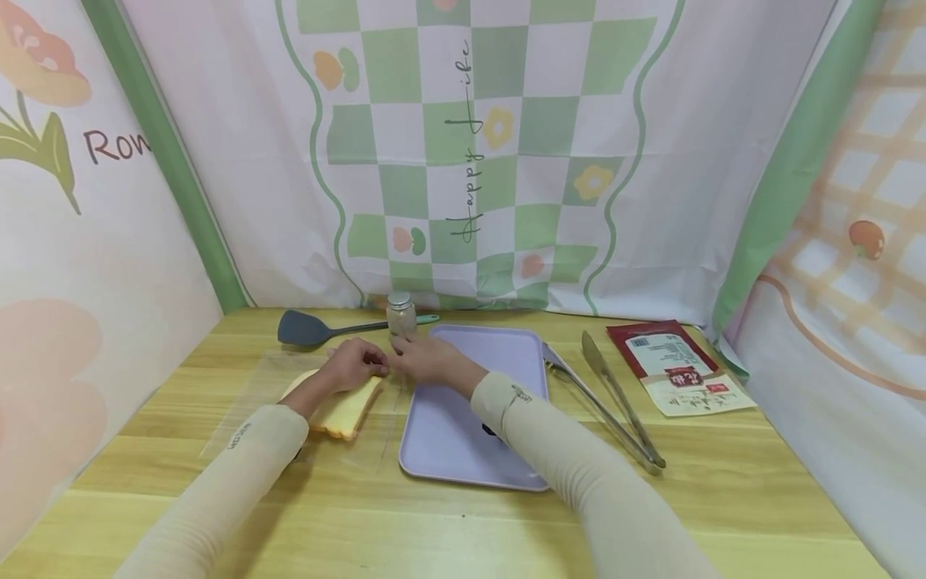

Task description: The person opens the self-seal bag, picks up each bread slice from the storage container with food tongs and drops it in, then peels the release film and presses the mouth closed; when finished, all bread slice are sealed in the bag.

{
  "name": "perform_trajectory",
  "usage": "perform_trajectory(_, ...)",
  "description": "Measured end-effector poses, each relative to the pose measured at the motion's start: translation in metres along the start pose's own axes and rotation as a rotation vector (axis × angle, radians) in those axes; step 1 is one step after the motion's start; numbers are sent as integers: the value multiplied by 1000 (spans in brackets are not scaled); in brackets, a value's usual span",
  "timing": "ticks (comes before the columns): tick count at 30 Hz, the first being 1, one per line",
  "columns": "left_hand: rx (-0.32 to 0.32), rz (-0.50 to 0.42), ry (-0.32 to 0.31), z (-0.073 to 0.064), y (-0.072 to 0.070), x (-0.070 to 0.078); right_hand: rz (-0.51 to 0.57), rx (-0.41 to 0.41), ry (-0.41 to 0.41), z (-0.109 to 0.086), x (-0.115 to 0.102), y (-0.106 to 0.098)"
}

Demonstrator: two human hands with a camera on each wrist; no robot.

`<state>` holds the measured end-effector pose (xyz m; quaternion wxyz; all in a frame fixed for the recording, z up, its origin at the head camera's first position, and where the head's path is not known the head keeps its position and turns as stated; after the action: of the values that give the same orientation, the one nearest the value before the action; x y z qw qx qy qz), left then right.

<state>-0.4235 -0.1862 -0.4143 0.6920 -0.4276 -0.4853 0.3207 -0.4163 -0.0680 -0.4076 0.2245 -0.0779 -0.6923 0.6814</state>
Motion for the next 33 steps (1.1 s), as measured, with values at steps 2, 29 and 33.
perform_trajectory(2, -1, -3, 5, 0, 0, 0, -70, 10, -50, -1, -3, -1)
perform_trajectory(29, 28, -192, -37, 1, -7, -17, 569, 417, 15, -35, -2, -33)
perform_trajectory(33, 23, -205, -22, 1, -6, -18, 634, 434, 39, -35, -3, -32)
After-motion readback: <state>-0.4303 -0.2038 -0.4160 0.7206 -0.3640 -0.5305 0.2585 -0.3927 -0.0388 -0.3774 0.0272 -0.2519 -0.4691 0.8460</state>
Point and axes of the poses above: each hand's wrist, its own z-axis towards the middle knuckle, its own y-axis out of the palm, x = y × z, the point moved 7 cm from there along z, towards the middle knuckle, and after that the axes turned 8 degrees about z, right-handed, at the moved point
